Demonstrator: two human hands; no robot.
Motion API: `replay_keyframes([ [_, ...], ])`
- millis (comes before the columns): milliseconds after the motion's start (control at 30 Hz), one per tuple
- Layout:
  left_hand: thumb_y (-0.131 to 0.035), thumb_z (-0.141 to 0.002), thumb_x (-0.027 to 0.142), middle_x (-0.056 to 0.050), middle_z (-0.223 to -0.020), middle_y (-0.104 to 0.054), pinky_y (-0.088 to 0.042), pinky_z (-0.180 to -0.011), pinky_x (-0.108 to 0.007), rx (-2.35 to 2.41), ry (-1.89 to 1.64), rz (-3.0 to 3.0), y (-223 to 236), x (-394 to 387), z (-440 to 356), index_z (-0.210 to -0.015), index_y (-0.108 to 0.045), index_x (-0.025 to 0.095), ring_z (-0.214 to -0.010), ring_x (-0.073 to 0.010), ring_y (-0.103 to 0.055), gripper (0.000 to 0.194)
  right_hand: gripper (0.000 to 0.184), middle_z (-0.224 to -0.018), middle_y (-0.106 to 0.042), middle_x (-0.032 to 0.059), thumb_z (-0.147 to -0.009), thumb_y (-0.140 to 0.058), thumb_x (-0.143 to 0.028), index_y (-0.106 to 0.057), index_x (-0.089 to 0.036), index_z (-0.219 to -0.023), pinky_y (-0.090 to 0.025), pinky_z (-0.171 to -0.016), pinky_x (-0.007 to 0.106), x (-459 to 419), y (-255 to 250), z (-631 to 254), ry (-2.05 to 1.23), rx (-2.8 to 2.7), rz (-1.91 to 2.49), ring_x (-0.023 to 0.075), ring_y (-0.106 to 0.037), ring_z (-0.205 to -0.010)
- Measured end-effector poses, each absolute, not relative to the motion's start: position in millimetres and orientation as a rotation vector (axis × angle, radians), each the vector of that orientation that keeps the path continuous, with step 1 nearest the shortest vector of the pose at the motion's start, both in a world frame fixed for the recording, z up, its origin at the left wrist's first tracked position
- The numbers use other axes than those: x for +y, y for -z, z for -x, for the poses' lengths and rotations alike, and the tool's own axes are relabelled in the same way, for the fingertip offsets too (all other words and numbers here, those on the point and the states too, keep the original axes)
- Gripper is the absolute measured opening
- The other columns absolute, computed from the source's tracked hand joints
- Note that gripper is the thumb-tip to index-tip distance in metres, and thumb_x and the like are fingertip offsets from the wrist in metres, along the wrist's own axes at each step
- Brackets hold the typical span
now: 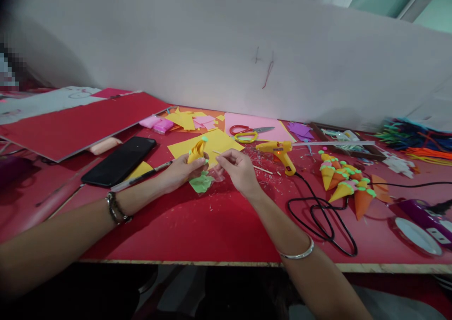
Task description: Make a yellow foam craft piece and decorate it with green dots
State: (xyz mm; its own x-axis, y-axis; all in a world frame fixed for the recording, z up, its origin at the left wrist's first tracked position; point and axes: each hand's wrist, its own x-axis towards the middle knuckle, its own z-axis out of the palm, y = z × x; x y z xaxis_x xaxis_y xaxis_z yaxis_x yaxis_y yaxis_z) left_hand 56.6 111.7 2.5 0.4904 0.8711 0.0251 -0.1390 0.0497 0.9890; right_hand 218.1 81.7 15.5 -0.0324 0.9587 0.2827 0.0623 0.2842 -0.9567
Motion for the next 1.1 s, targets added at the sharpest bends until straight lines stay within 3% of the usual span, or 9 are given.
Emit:
replay_keyframes([
  [133,-0.063,-0.066,0.044,0.006,-0.055,-0.040,-0.022,-0.043,-0.018,0.684,-0.877,-1.230,-3.8,110.6,-56.7,-0.080,-0.054,0.013,-0.043,-0.0020,-0.029,0.035,0.009,-0.058,-0.059,-0.0028,-0.075,-0.055,-0.025,-0.059,-0.017,-0.073,-0.044,-0.052,0.021,82.7,-14.7,-219.4,-0.867,-1.474,1.091,0.0077,-0.053,-0.050],
  [267,-0.057,-0.070,0.047,0.006,-0.052,-0.038,-0.022,-0.040,-0.017,0.670,-0.878,-1.142,-6.5,108.9,-57.7,-0.081,-0.056,0.014,-0.039,-0.0010,-0.026,0.035,0.022,-0.073,-0.060,0.0008,-0.080,-0.044,-0.018,-0.063,-0.018,-0.091,-0.044,-0.067,0.024,81.6,-14.8,-217.9,-0.649,-1.613,1.155,0.0102,-0.055,-0.067],
  [400,-0.055,-0.071,0.049,-0.002,-0.075,-0.055,-0.033,-0.046,-0.016,0.734,-0.901,-1.086,-6.8,108.8,-58.1,-0.087,-0.059,0.015,-0.055,-0.0049,-0.046,0.037,0.027,-0.084,-0.057,0.0042,-0.082,-0.038,-0.019,-0.062,-0.017,-0.096,-0.043,-0.072,0.027,78.3,-17.5,-213.4,-0.533,-1.716,1.234,0.0128,-0.054,-0.077],
  [533,-0.055,-0.072,0.049,-0.004,-0.091,-0.056,-0.037,-0.053,-0.015,0.799,-0.951,-1.123,-3.9,110.4,-57.0,-0.088,-0.060,0.016,-0.071,-0.0080,-0.050,0.037,0.030,-0.087,-0.053,0.0051,-0.084,-0.037,-0.023,-0.058,-0.018,-0.104,-0.041,-0.076,0.029,77.6,-16.6,-210.3,-0.477,-1.762,1.286,0.0147,-0.051,-0.083],
  [767,-0.060,-0.069,0.047,0.003,-0.066,-0.049,-0.035,-0.049,-0.018,0.849,-0.956,-1.099,0.5,111.8,-56.5,-0.094,-0.057,0.015,-0.052,-0.0049,-0.043,0.040,0.033,-0.082,-0.048,0.0034,-0.081,-0.042,-0.021,-0.056,-0.020,-0.110,-0.042,-0.069,0.028,74.6,-16.9,-205.6,-0.470,-1.846,1.250,0.0136,-0.048,-0.072],
  [933,-0.064,-0.067,0.035,0.003,-0.070,-0.053,-0.037,-0.053,-0.019,0.842,-0.946,-1.086,-1.5,110.4,-58.3,-0.087,-0.056,0.015,-0.055,-0.0054,-0.048,0.029,0.035,-0.079,-0.051,0.0032,-0.081,-0.034,-0.013,-0.058,-0.021,-0.106,-0.043,-0.070,0.028,76.4,-15.0,-208.0,-0.508,-1.786,1.201,0.0135,-0.051,-0.074],
  [1100,-0.062,-0.066,0.023,0.003,-0.073,-0.055,-0.036,-0.052,-0.018,0.806,-0.876,-1.076,-6.9,107.0,-59.0,-0.091,-0.055,0.016,-0.055,-0.0047,-0.048,0.027,0.020,-0.073,-0.059,0.0018,-0.082,-0.042,-0.024,-0.058,-0.018,-0.094,-0.045,-0.065,0.026,78.0,-16.0,-212.4,-0.664,-1.578,1.152,0.0121,-0.056,-0.065],
])
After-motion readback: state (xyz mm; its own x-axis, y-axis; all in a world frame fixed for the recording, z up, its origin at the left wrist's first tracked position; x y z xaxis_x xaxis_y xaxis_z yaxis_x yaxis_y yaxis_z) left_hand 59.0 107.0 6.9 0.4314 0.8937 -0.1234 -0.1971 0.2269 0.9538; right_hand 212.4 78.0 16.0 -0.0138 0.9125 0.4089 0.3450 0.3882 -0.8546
